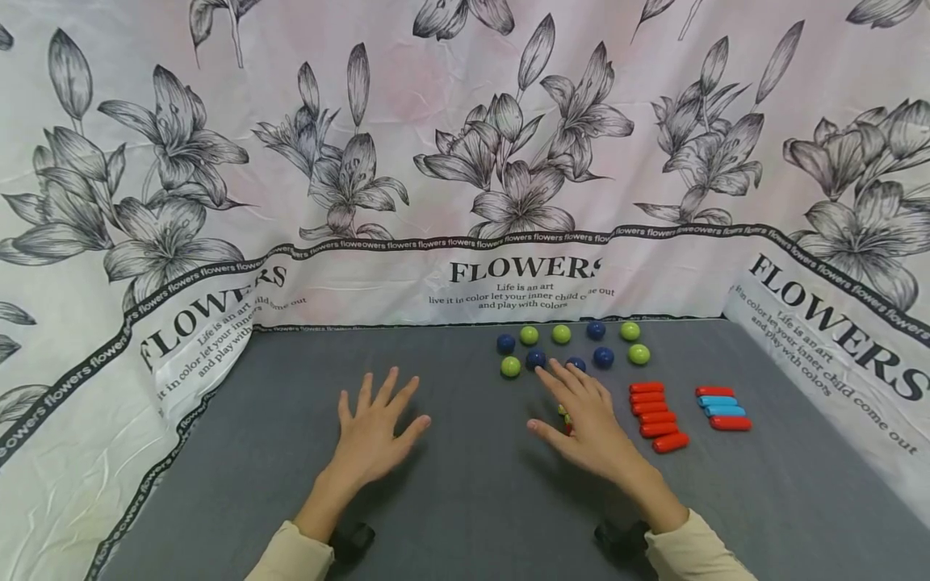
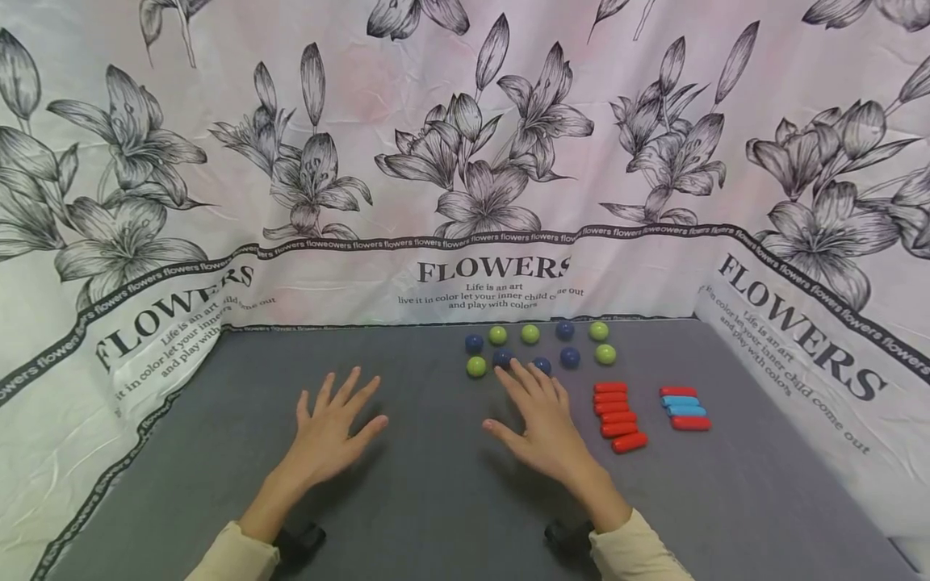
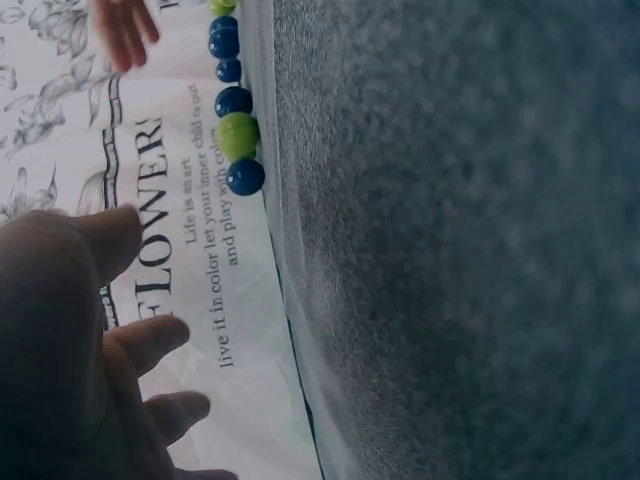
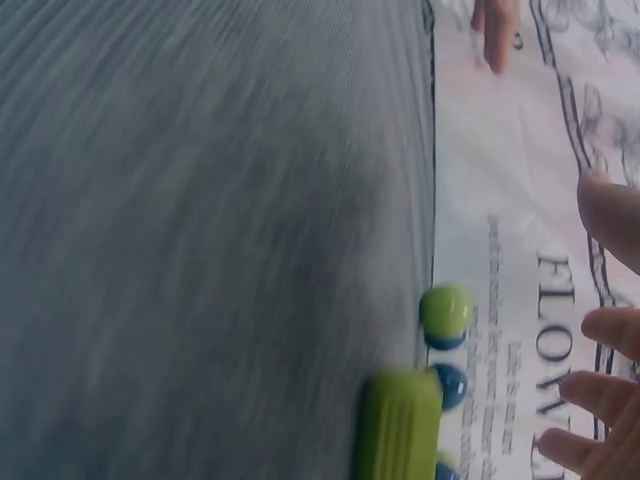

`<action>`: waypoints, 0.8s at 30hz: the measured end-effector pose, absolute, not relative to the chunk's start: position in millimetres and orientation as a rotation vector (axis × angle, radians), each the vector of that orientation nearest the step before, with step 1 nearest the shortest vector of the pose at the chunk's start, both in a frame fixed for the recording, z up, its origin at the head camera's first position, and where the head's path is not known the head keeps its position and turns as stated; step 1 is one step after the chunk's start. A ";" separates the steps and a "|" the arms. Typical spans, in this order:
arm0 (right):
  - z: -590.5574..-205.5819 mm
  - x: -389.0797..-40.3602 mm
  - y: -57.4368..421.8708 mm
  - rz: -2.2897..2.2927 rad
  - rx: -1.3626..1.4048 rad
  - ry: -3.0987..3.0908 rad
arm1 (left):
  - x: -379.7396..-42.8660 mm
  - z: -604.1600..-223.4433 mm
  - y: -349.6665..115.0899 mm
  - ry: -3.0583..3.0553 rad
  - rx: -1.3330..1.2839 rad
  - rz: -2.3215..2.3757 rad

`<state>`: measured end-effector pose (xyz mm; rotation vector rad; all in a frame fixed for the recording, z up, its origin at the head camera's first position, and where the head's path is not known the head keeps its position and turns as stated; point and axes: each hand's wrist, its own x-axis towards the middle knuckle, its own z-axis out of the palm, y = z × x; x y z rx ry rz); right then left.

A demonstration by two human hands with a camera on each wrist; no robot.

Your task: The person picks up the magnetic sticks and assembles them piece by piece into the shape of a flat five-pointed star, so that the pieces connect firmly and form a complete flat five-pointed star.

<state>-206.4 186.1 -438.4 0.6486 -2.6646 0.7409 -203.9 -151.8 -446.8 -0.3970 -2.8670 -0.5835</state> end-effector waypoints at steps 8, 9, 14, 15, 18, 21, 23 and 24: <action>-444.0 -201.5 218.0 0.761 0.616 -2.724 | -204.7 -446.8 -155.2 -2.971 -0.462 -0.585; -444.5 -200.8 221.0 0.766 0.617 -2.717 | -204.6 -446.8 -155.2 -2.978 -0.469 -0.589; -445.7 -199.0 233.6 0.804 0.632 -2.670 | -203.7 -447.4 -154.2 -2.993 -0.495 -0.622; -445.8 -198.9 235.8 0.812 0.631 -2.660 | -203.3 -447.7 -153.5 -2.992 -0.501 -0.628; -446.1 -198.8 242.3 0.838 0.617 -2.631 | -202.2 -448.7 -150.3 -2.976 -0.526 -0.652; -446.6 -198.8 248.2 0.858 0.593 -2.594 | -201.5 -448.6 -144.3 -2.952 -0.559 -0.663; -447.1 -199.0 251.2 0.864 0.587 -2.576 | -201.0 -448.2 -139.2 -2.928 -0.579 -0.676; -447.5 -199.1 252.5 0.866 0.586 -2.569 | -200.6 -447.9 -136.5 -2.919 -0.590 -0.676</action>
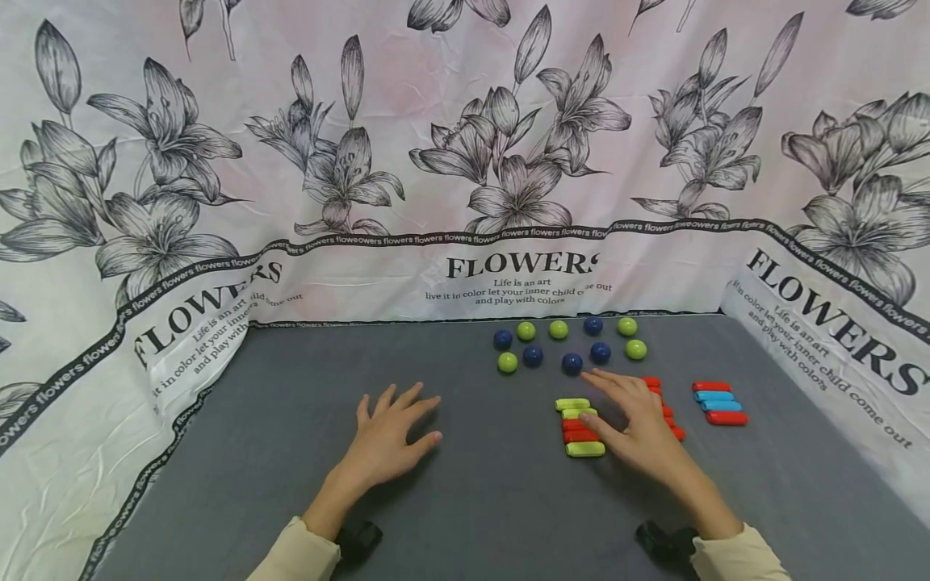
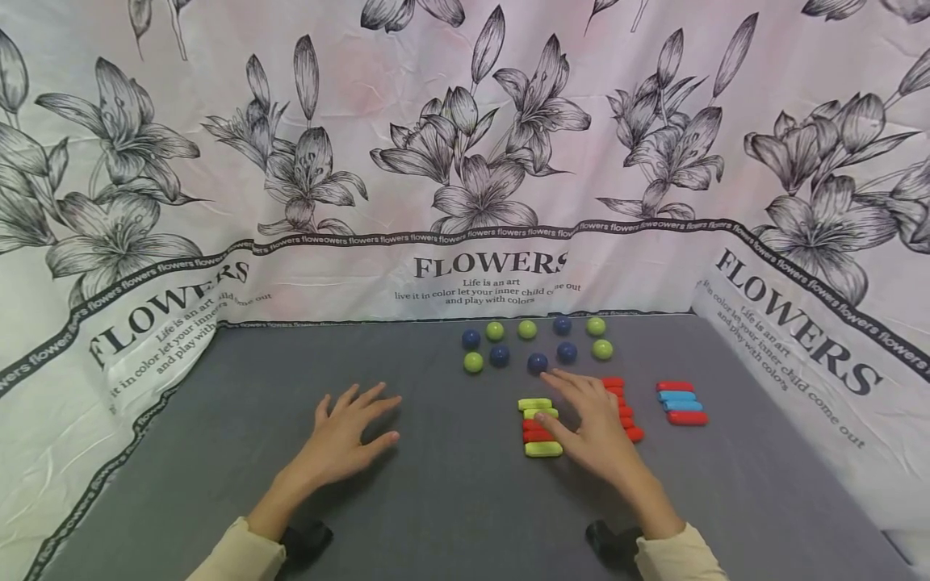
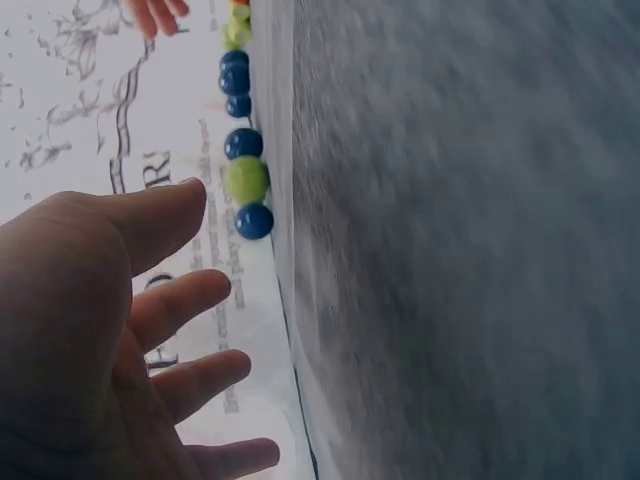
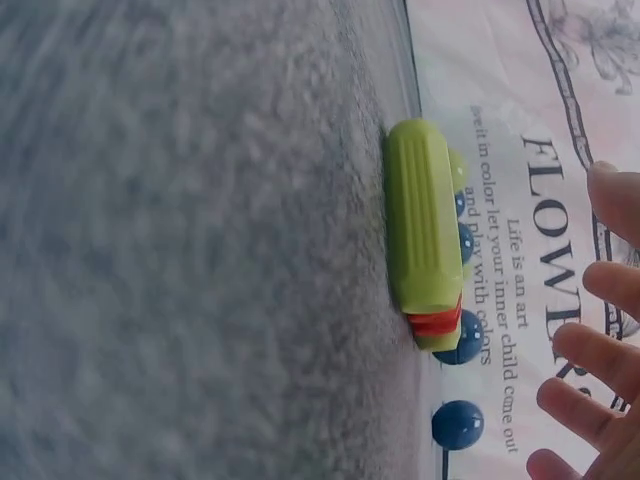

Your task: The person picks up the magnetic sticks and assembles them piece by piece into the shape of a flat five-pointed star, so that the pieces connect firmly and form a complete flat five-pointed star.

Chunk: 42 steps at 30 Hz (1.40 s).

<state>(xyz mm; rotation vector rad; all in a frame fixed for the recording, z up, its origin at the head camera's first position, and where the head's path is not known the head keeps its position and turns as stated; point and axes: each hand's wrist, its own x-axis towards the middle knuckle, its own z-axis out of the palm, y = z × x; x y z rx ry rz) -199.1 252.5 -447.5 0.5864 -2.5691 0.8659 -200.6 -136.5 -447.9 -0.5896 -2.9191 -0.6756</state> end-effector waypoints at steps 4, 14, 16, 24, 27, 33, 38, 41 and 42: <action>-448.2 -200.0 255.6 0.878 0.590 -2.559 | -200.3 -447.6 -125.6 -2.888 -0.641 -0.678; -450.9 -201.9 262.6 0.903 0.525 -2.512 | -197.9 -452.6 -114.1 -3.050 -0.734 -0.714; -450.2 -201.7 263.5 0.906 0.502 -2.512 | -196.7 -453.8 -115.1 -3.083 -0.758 -0.714; -448.5 -202.0 266.4 0.918 0.489 -2.518 | -193.1 -453.1 -113.8 -3.101 -0.782 -0.658; -448.4 -202.2 266.0 0.922 0.484 -2.517 | -192.0 -450.9 -113.0 -3.102 -0.779 -0.646; -447.3 -202.1 266.2 0.936 0.460 -2.512 | -191.5 -444.5 -107.1 -3.104 -0.823 -0.637; -447.3 -201.8 266.7 0.935 0.438 -2.527 | -191.3 -439.2 -92.9 -3.070 -0.885 -0.558; -447.4 -202.3 268.2 0.945 0.424 -2.528 | -191.3 -437.3 -75.0 -3.005 -0.965 -0.431; -447.5 -202.5 268.7 0.949 0.420 -2.526 | -191.6 -436.0 -67.5 -2.978 -1.003 -0.389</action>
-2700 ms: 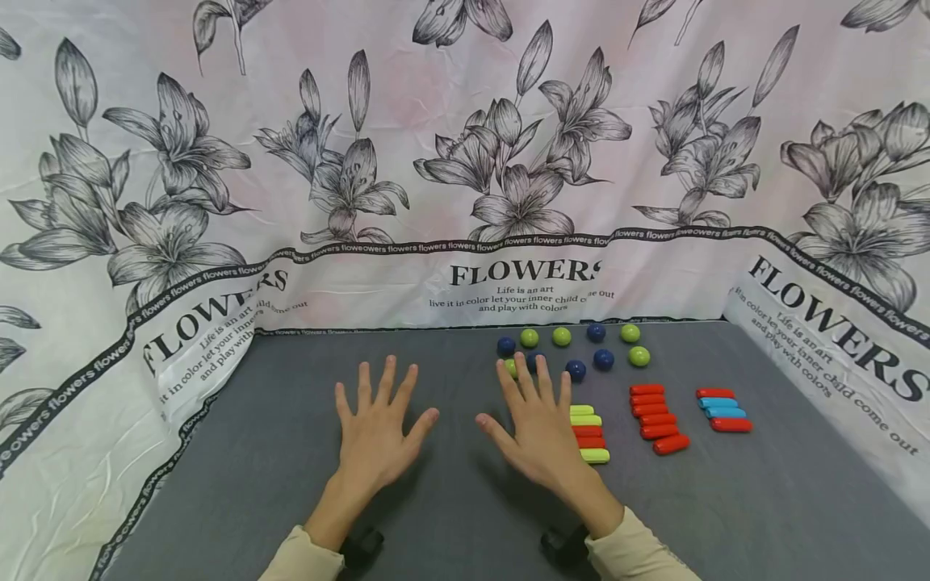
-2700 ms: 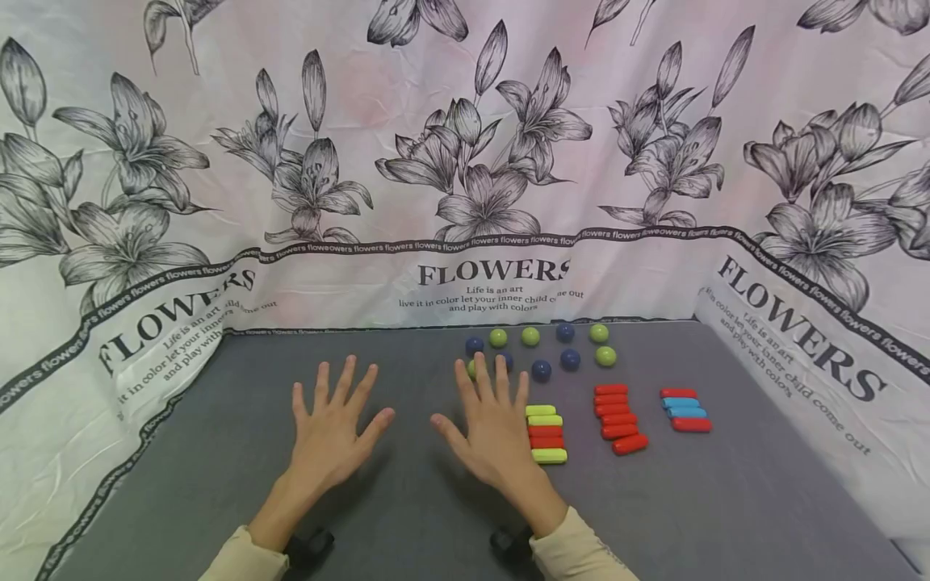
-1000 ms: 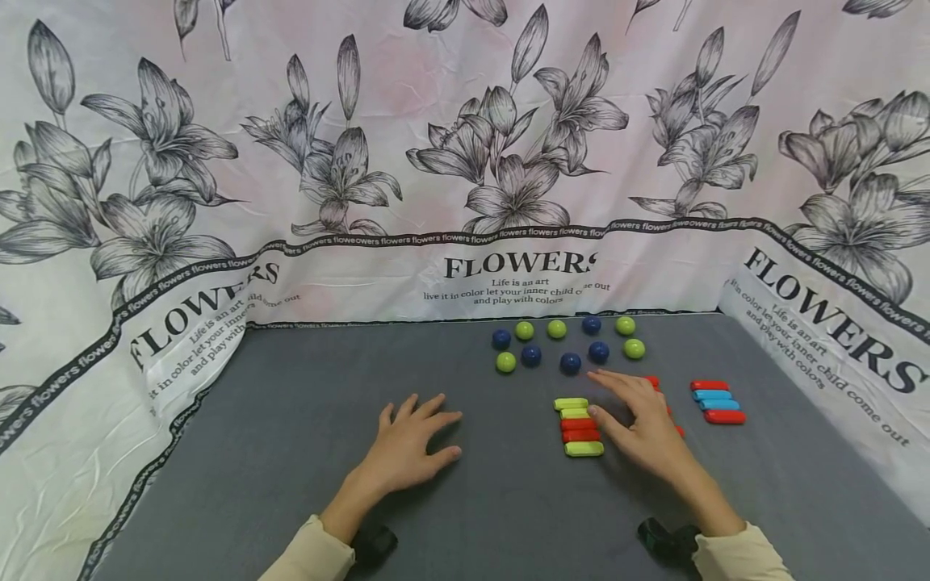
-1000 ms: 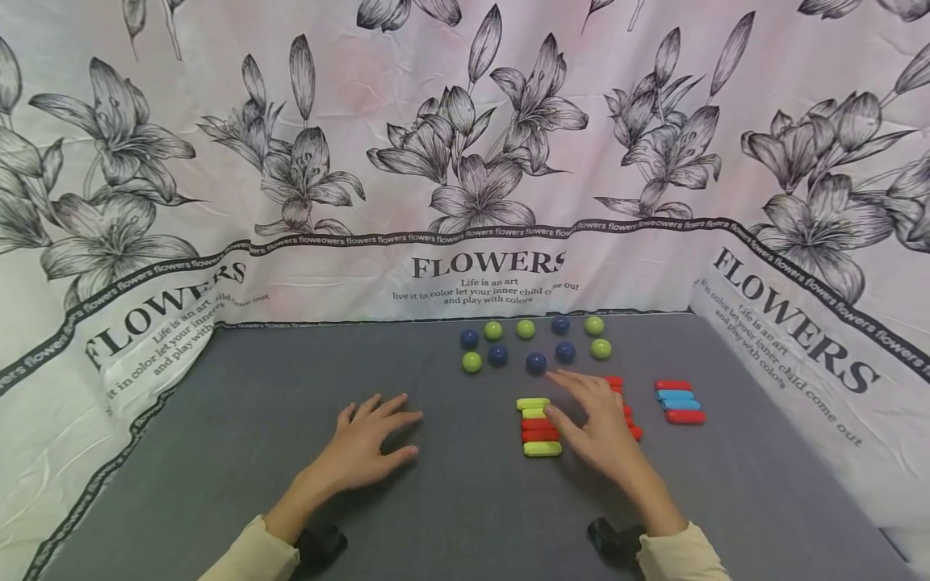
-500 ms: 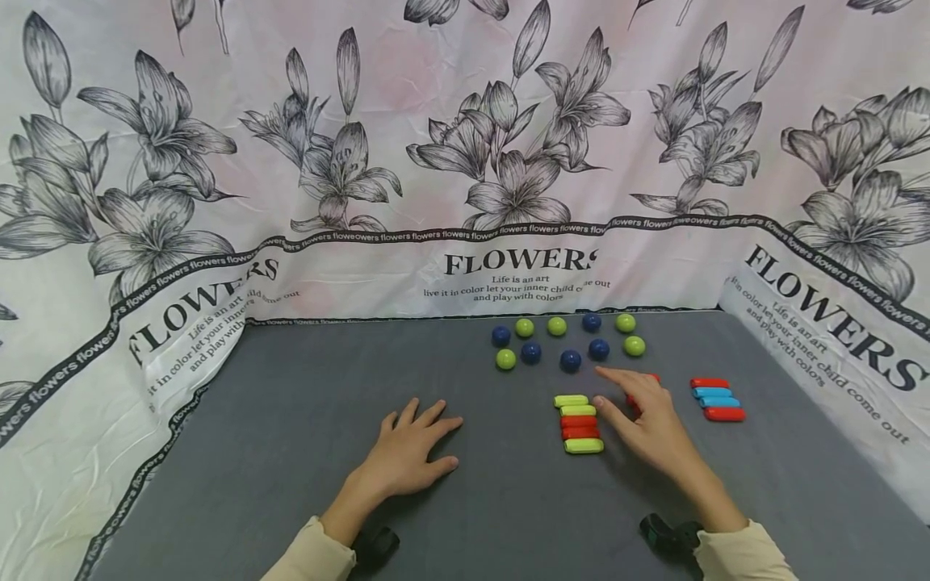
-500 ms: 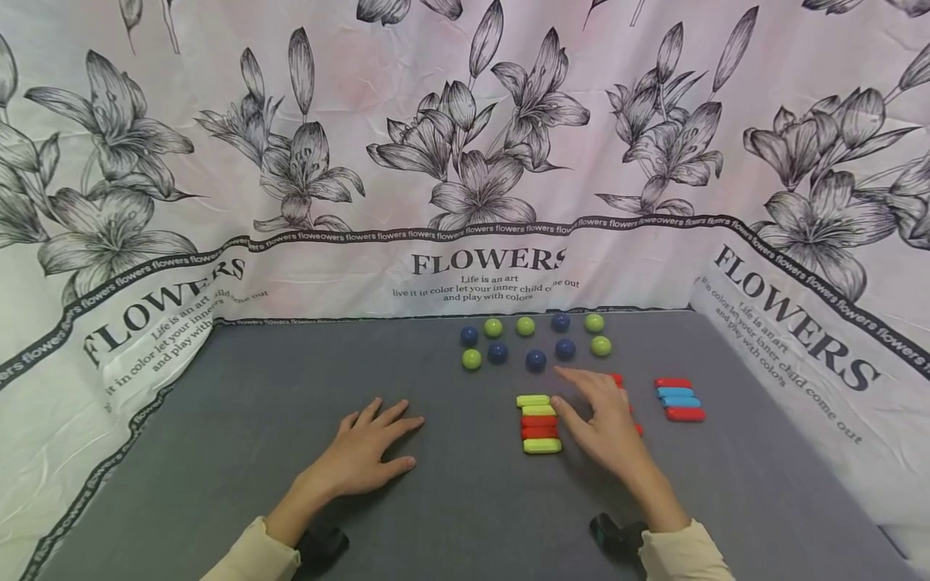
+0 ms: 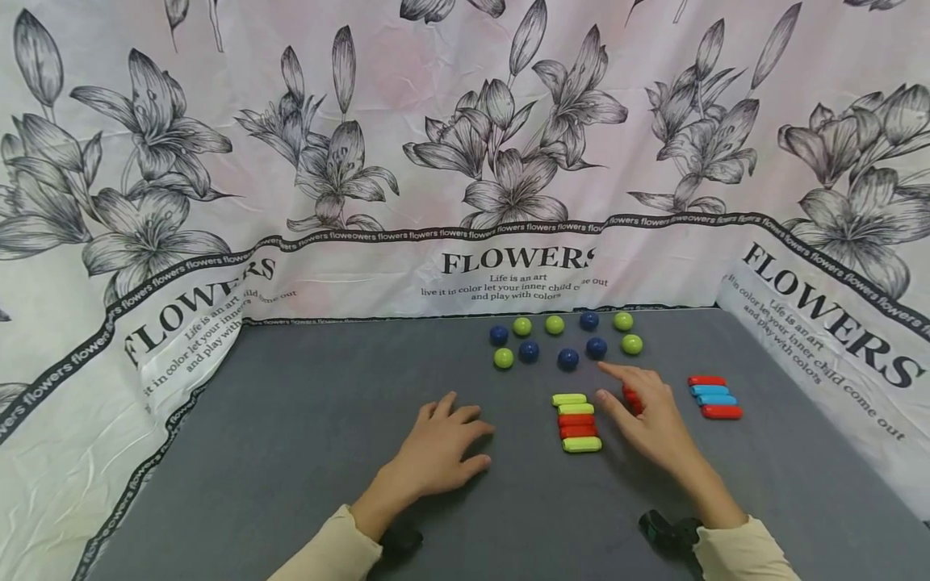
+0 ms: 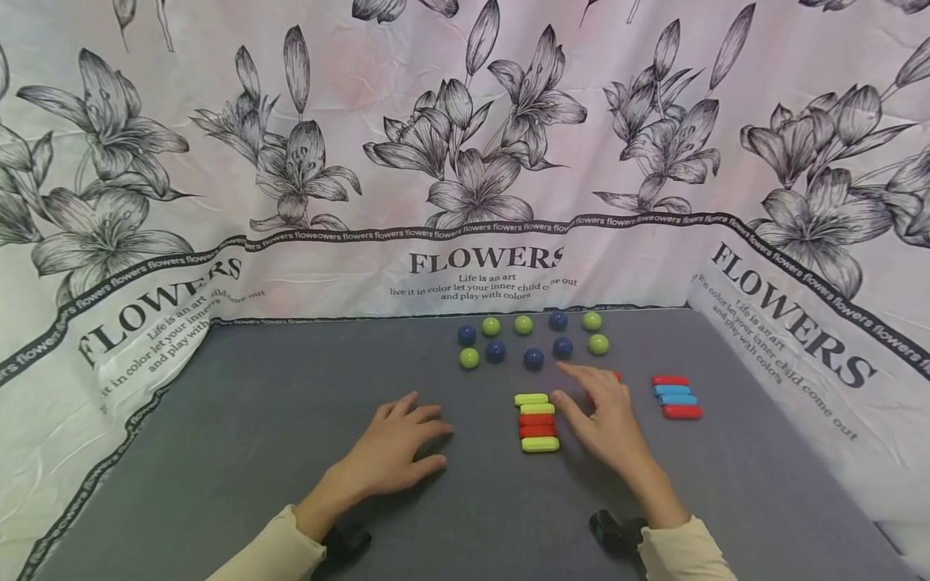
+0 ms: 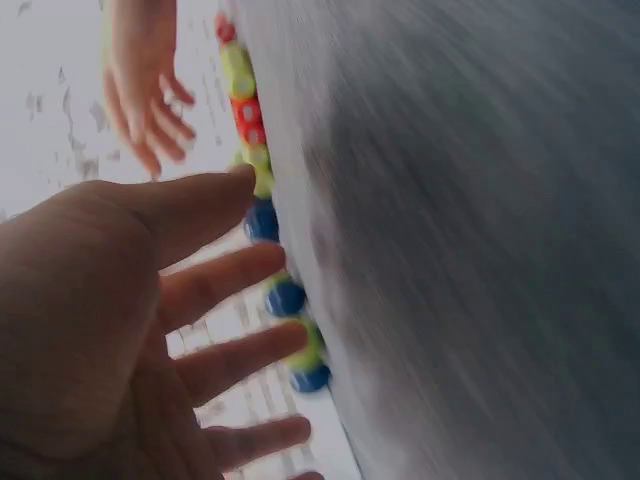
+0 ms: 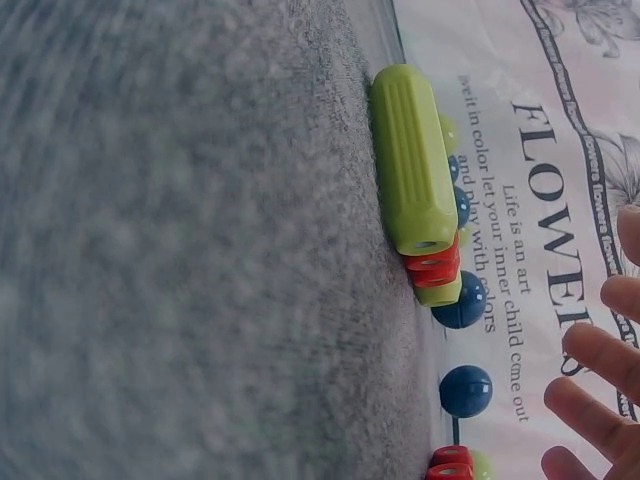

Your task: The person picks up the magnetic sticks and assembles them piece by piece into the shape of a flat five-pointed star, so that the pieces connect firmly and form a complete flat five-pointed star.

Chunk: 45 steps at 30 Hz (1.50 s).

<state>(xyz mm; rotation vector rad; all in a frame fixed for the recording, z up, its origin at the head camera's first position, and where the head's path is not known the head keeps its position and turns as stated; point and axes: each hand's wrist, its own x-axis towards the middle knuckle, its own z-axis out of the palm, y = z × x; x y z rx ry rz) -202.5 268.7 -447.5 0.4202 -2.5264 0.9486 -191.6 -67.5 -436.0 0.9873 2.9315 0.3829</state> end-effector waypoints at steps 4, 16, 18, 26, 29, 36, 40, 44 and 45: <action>-447.7 -203.9 268.6 0.949 0.413 -2.516 | -194.3 -431.5 -36.6 2.932 1.184 0.235; -450.5 -205.5 262.0 0.966 0.415 -2.517 | -208.0 -432.7 29.7 2.995 1.455 0.074; -451.7 -205.7 261.1 0.968 0.420 -2.516 | -210.0 -434.9 35.4 3.002 1.469 0.034; -453.5 -205.7 257.8 0.954 0.430 -2.523 | -212.2 -440.9 43.0 2.992 1.449 -0.019; -453.4 -205.3 258.5 0.959 0.424 -2.517 | -210.0 -441.5 41.1 2.998 1.460 -0.032; -451.8 -204.9 261.8 0.937 0.414 -2.525 | -199.2 -437.5 28.1 2.997 1.428 -0.057; -450.8 -204.5 262.6 0.932 0.415 -2.526 | -195.0 -433.6 7.0 2.964 1.351 0.015; -448.4 -202.8 264.2 0.938 0.407 -2.525 | -196.1 -432.7 -22.9 2.947 1.271 0.147; -447.8 -202.2 264.7 0.937 0.403 -2.528 | -196.6 -433.0 -31.2 2.945 1.250 0.180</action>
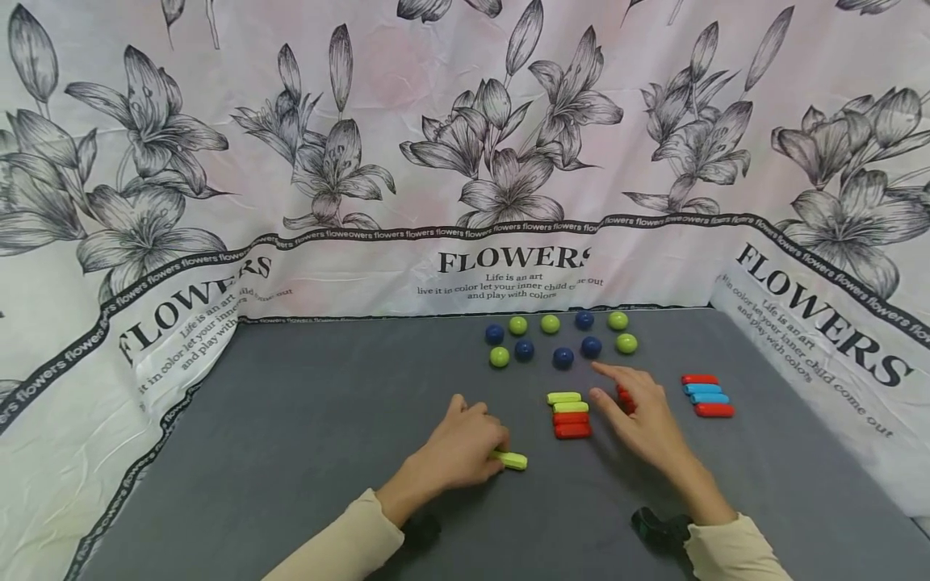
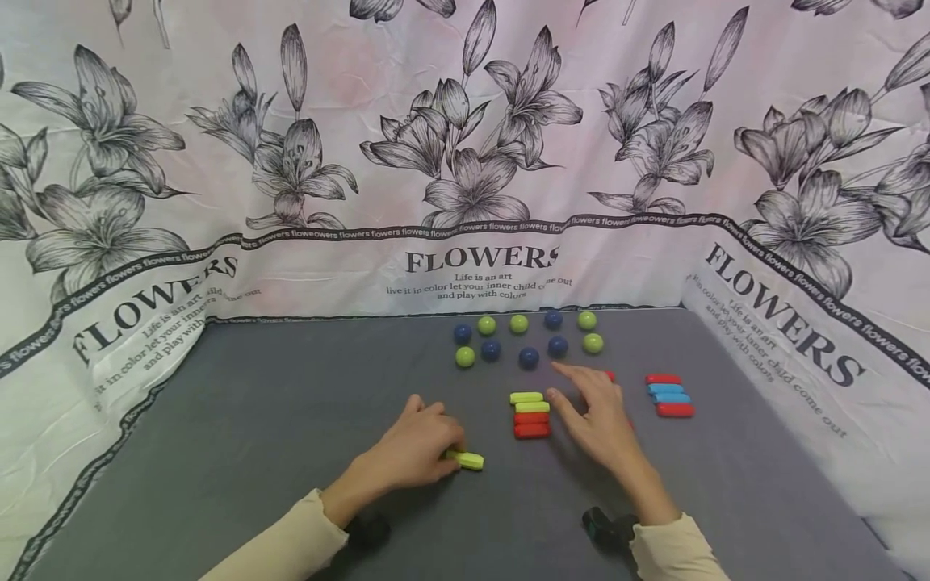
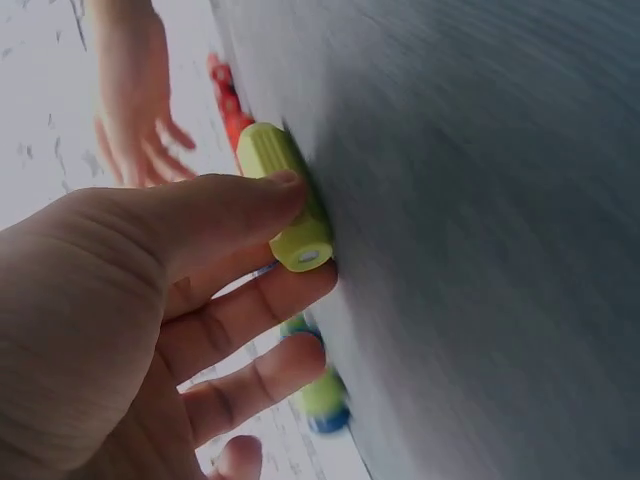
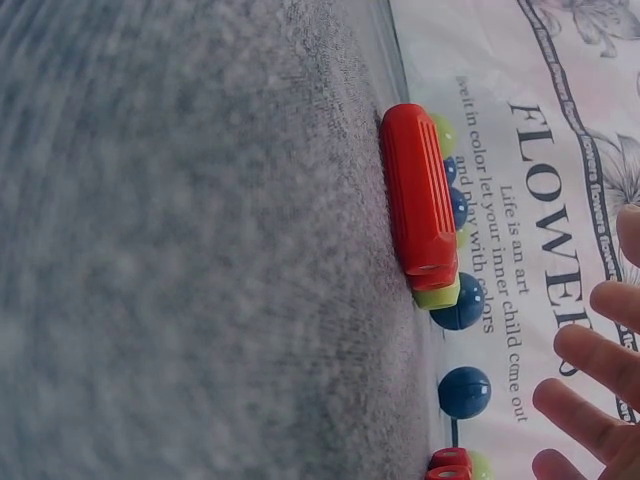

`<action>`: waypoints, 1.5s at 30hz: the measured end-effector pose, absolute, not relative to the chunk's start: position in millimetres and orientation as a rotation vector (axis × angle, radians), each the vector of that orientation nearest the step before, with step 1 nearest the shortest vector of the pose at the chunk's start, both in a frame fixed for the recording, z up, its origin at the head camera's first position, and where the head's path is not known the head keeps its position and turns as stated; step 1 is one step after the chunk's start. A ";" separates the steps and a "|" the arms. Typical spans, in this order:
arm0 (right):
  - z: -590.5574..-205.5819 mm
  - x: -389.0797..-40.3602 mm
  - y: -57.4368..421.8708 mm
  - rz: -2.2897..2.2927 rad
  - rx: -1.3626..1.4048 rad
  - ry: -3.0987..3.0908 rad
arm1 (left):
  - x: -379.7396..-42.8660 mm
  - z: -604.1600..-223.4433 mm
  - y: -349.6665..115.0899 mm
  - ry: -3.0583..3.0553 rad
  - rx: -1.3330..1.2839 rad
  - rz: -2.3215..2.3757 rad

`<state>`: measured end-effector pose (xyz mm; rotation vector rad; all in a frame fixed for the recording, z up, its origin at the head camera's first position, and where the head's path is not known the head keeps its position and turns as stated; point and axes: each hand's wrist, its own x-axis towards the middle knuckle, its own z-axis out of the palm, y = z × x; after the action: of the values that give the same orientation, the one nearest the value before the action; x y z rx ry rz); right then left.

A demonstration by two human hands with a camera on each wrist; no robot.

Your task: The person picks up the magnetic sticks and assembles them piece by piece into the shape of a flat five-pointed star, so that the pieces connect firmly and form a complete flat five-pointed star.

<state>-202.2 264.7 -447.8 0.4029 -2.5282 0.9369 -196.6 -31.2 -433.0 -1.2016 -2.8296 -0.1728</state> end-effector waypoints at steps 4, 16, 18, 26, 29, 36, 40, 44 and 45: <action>-445.9 -201.0 265.0 0.931 0.390 -2.548 | -198.8 -435.5 -65.2 -2.875 -1.123 -0.273; -446.9 -201.7 266.1 0.916 0.382 -2.581 | -201.0 -447.5 -146.7 -2.850 -0.916 -0.443; -447.3 -202.5 266.2 0.916 0.396 -2.570 | -200.7 -448.1 -152.6 -2.859 -0.916 -0.487; -450.3 -209.0 257.6 0.912 0.476 -2.514 | -201.4 -447.9 -158.7 -2.876 -0.942 -0.577; -449.2 -214.5 249.3 0.933 0.514 -2.492 | -201.8 -447.4 -157.8 -2.871 -0.950 -0.572; -445.2 -236.2 218.1 0.975 0.563 -2.504 | -200.8 -445.7 -157.1 -2.893 -0.961 -0.578; -445.1 -251.8 200.9 1.005 0.559 -2.517 | -198.6 -444.4 -157.9 -2.900 -0.965 -0.571; -445.6 -264.9 186.0 1.008 0.536 -2.539 | -196.7 -444.4 -159.6 -2.889 -0.975 -0.557; -445.5 -267.8 182.4 0.999 0.527 -2.551 | -196.5 -444.6 -160.0 -2.885 -0.975 -0.555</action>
<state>-267.8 182.4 -445.5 0.5272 -2.5510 0.9989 -196.5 -160.0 -444.6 -0.9753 -2.8850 -0.5555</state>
